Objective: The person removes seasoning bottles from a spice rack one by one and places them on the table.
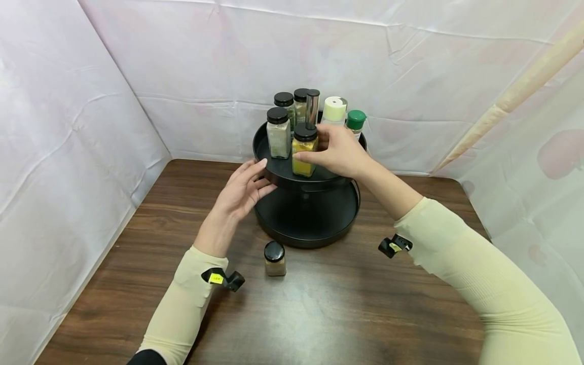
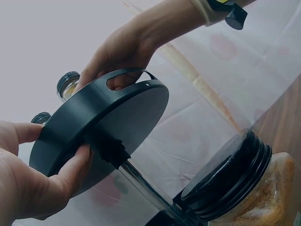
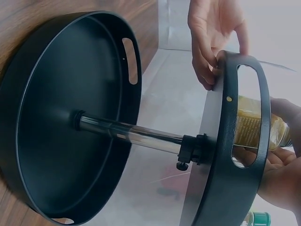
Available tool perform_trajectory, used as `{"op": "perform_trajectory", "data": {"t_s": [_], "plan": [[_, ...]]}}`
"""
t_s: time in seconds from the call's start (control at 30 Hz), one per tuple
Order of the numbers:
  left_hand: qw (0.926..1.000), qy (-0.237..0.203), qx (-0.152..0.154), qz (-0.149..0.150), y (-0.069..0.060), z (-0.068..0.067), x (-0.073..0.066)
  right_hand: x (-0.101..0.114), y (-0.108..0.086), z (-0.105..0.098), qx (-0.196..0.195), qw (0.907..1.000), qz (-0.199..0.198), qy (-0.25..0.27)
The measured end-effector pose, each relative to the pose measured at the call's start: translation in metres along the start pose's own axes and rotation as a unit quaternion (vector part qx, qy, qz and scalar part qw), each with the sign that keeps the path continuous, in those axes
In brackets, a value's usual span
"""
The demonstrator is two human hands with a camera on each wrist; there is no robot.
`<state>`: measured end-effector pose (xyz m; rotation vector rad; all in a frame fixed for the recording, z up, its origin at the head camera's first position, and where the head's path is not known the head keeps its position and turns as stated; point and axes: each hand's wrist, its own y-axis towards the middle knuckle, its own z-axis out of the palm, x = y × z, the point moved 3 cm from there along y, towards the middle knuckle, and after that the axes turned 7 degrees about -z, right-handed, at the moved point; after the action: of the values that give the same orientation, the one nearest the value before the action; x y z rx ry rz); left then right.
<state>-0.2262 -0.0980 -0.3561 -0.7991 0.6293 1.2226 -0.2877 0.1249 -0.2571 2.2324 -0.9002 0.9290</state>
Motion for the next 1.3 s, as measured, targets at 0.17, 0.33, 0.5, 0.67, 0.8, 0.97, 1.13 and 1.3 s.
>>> {"op": "perform_trajectory", "data": {"t_s": [0.17, 0.33, 0.5, 0.67, 0.8, 0.97, 1.13, 1.3], "plan": [[1.0, 0.0, 0.001, 0.001, 0.0, 0.0, 0.0, 0.0, 0.0, 0.0, 0.0, 1.0, 0.0, 0.001], [1.0, 0.001, 0.003, 0.003, 0.0, 0.0, 0.0, 0.0, 0.001, -0.001, 0.002, 1.0, -0.001, -0.004], [1.0, 0.0, 0.006, 0.003, 0.001, 0.001, 0.001, 0.0, 0.001, -0.001, 0.0, 1.0, 0.002, -0.007], [1.0, -0.001, 0.008, 0.003, 0.002, 0.001, 0.001, 0.0, 0.001, -0.004, -0.007, 1.0, -0.003, -0.005], [1.0, 0.0, 0.006, 0.004, 0.002, 0.0, 0.001, 0.003, 0.001, -0.006, -0.011, 0.9999, -0.002, -0.01], [1.0, -0.002, 0.004, 0.005, 0.002, -0.001, 0.0, 0.007, 0.0, -0.009, -0.011, 0.9998, 0.004, -0.013], [1.0, -0.001, 0.003, 0.006, 0.002, -0.001, 0.0, 0.009, 0.0, -0.01, -0.01, 0.9999, 0.008, -0.01], [1.0, -0.001, 0.004, 0.006, 0.002, -0.001, 0.0, 0.011, -0.001, -0.013, -0.015, 0.9998, 0.0, -0.009]]}}
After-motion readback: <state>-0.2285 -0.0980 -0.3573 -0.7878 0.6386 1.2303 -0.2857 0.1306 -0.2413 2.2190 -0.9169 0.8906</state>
